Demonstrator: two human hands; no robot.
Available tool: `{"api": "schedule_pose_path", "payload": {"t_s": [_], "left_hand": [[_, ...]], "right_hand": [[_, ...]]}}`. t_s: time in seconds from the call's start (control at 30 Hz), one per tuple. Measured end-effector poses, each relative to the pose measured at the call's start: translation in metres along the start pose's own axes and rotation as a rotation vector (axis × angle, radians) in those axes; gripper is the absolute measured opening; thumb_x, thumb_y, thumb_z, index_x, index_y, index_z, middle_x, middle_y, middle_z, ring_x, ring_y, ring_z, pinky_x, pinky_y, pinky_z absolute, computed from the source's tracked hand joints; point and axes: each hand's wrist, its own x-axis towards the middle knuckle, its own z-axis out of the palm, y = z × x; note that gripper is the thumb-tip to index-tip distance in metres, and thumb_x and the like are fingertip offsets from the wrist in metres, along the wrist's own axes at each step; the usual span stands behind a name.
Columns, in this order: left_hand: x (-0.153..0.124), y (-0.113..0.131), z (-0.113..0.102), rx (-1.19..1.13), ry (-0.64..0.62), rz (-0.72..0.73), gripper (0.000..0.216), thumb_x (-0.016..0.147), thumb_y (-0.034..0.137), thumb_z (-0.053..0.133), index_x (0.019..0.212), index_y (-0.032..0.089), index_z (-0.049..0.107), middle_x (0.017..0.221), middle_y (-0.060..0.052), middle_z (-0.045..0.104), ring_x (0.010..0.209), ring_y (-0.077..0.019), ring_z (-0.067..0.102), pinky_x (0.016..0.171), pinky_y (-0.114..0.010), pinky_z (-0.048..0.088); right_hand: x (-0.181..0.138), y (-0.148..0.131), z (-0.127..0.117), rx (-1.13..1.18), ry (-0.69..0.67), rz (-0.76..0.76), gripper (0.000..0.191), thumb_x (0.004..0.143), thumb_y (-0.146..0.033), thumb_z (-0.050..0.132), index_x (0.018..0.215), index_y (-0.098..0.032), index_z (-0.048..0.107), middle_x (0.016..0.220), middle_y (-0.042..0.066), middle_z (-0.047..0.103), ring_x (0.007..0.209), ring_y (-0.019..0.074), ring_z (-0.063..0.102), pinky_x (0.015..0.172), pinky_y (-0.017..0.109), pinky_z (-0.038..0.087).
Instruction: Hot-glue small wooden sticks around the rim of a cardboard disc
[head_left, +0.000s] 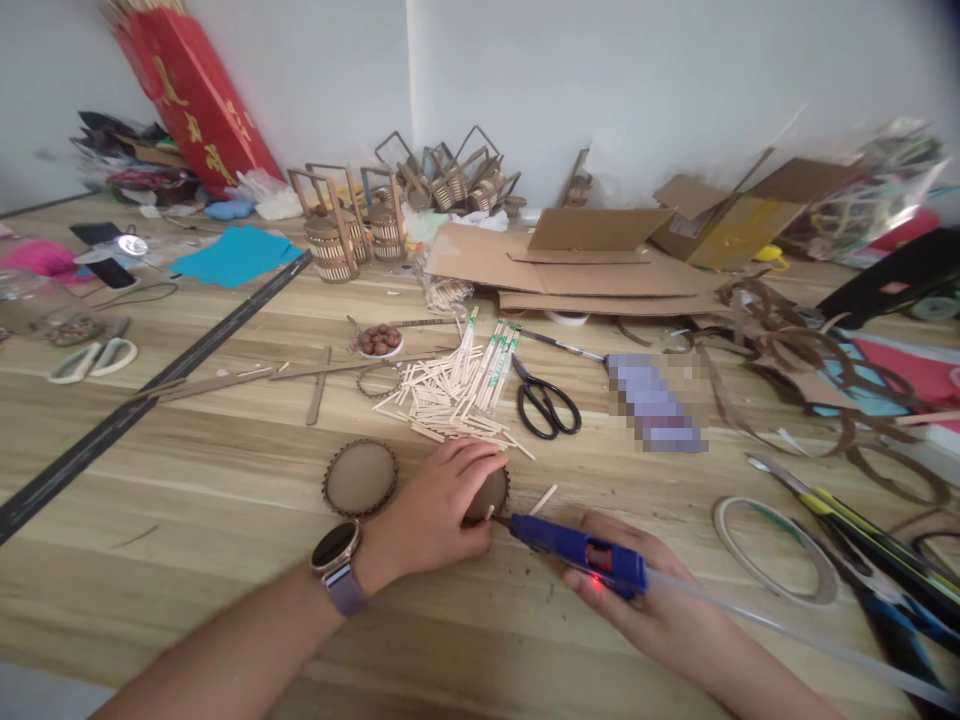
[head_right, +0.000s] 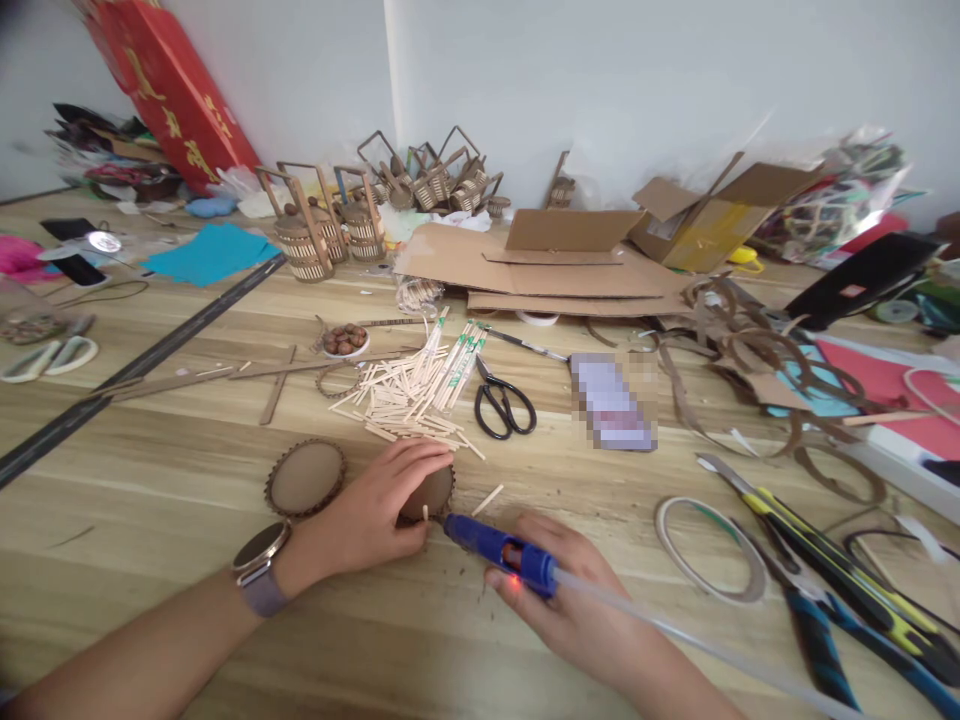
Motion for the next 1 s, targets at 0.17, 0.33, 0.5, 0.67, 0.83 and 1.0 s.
{"api": "schedule_pose_path", "payload": {"t_s": [0.17,0.33,0.5,0.67,0.83,1.0], "left_hand": [[0.0000,0.0006,-0.0003,0.003,0.001,0.005,0.068,0.069,0.009,0.057,0.136,0.016,0.043,0.141,-0.013,0.048,0.133,-0.0279,0.038,0.114,-0.049,0.032],[-0.0001,0.0006,-0.0007,0.009,-0.003,0.003,0.068,0.069,0.009,0.057,0.136,0.017,0.043,0.141,-0.012,0.048,0.133,-0.0279,0.039,0.114,-0.049,0.032],[-0.0005,-0.0008,0.0004,0.013,0.005,0.012,0.069,0.069,0.008,0.056,0.136,0.016,0.043,0.141,-0.013,0.048,0.133,-0.0273,0.038,0.114,-0.048,0.032],[-0.0002,-0.0008,0.0012,0.014,0.006,0.014,0.069,0.069,0.008,0.056,0.136,0.016,0.043,0.141,-0.012,0.048,0.133,-0.0273,0.039,0.114,-0.049,0.032],[0.0000,-0.0001,0.0007,0.014,0.001,0.006,0.069,0.068,0.008,0.056,0.135,0.016,0.044,0.141,-0.013,0.049,0.132,-0.0275,0.039,0.114,-0.048,0.032],[-0.0001,-0.0003,0.0009,0.013,0.005,0.017,0.068,0.068,0.008,0.055,0.135,0.016,0.044,0.140,-0.012,0.049,0.132,-0.0271,0.039,0.114,-0.048,0.032]], "right_hand": [[0.0011,-0.0017,-0.0004,-0.025,0.001,-0.020,0.023,0.091,-0.035,0.049,0.073,-0.023,0.055,0.066,0.002,0.063,0.060,0.0173,0.063,0.055,0.026,0.051],[0.0010,-0.0025,-0.0005,-0.036,0.010,-0.020,0.022,0.091,-0.034,0.050,0.071,-0.024,0.054,0.065,0.001,0.062,0.060,0.0180,0.063,0.054,0.026,0.051],[0.0000,-0.0018,0.0005,-0.045,0.004,-0.015,0.022,0.091,-0.034,0.049,0.072,-0.024,0.055,0.066,0.002,0.062,0.060,0.0179,0.063,0.055,0.026,0.050],[-0.0016,0.0003,0.0015,-0.028,-0.007,-0.036,0.019,0.091,-0.032,0.051,0.075,-0.023,0.055,0.067,0.001,0.061,0.060,0.0166,0.063,0.055,0.025,0.049],[-0.0028,0.0031,0.0033,-0.047,0.013,-0.062,0.023,0.092,-0.033,0.051,0.072,-0.022,0.051,0.063,-0.001,0.057,0.056,0.0154,0.059,0.051,0.024,0.046],[-0.0012,0.0023,0.0039,-0.017,-0.002,-0.042,0.024,0.091,-0.033,0.053,0.070,-0.023,0.049,0.061,-0.002,0.055,0.054,0.0146,0.057,0.048,0.023,0.043]]}}
